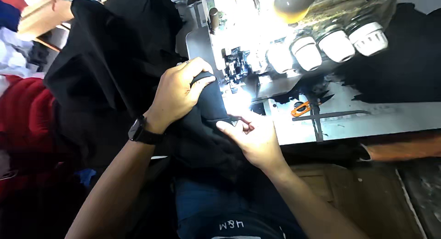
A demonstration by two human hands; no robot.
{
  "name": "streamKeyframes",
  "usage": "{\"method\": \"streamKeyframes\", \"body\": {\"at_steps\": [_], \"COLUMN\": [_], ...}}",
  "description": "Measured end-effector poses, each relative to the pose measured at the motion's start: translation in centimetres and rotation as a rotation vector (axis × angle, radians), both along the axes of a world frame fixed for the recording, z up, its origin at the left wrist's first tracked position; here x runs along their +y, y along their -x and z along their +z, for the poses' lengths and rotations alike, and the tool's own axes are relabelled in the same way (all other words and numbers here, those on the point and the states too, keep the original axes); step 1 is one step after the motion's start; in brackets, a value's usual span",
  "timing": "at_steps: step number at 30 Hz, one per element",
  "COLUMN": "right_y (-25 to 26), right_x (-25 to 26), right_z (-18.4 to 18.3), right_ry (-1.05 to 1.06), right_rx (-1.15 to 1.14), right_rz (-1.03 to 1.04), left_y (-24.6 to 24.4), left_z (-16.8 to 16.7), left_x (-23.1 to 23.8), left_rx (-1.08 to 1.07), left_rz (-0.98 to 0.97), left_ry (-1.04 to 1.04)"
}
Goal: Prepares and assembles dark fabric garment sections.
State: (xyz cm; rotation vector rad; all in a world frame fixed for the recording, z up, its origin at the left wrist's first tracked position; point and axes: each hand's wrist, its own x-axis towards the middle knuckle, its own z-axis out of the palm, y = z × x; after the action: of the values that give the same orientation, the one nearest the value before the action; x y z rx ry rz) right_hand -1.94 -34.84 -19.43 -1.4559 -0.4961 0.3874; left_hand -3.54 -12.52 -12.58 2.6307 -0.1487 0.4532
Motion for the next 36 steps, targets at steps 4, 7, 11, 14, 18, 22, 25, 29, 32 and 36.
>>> {"method": "streamKeyframes", "body": {"at_steps": [4,7,11,14,18,22,25,29,32,36], "right_y": [-0.3,-0.9,-2.3,-3.6,-4.2,-4.7,-4.5,-2.4,-0.2,0.6], "right_x": [0.2,-0.1,0.0,0.2,0.1,-0.1,-1.7,-7.7,-9.6,-9.0], "right_z": [-0.5,-1.2,-1.3,-1.2,-1.1,-0.9,-0.1,-0.2,-1.2,0.8], "right_ry": [0.018,0.111,0.092,0.066,0.081,0.052,0.154,0.434,0.412,0.269], "right_rx": [0.077,0.056,-0.071,-0.095,-0.077,-0.064,-0.131,-0.275,-0.086,0.229], "right_rz": [-0.015,-0.081,-0.213,-0.236,-0.238,-0.195,-0.145,-0.097,-0.065,0.066], "left_y": [-0.6,-0.9,-2.7,-4.5,-5.0,-5.7,-2.0,15.9,25.7,27.8], "left_z": [-1.8,-2.6,-1.3,-0.5,-0.6,-0.7,0.1,-1.0,-9.9,-20.2], "left_x": [-0.3,-1.2,-1.3,-1.3,-1.5,-2.1,-2.6,-4.3,-7.7,-8.5], "left_rx": [-0.059,-0.054,0.073,0.14,0.136,0.154,0.021,-0.334,-0.203,0.399], "left_rz": [0.045,0.173,0.289,0.357,0.376,0.439,0.469,0.528,0.98,1.111], "left_ry": [-0.036,-0.063,-0.066,-0.063,-0.066,-0.098,-0.18,0.108,0.481,0.684]}}
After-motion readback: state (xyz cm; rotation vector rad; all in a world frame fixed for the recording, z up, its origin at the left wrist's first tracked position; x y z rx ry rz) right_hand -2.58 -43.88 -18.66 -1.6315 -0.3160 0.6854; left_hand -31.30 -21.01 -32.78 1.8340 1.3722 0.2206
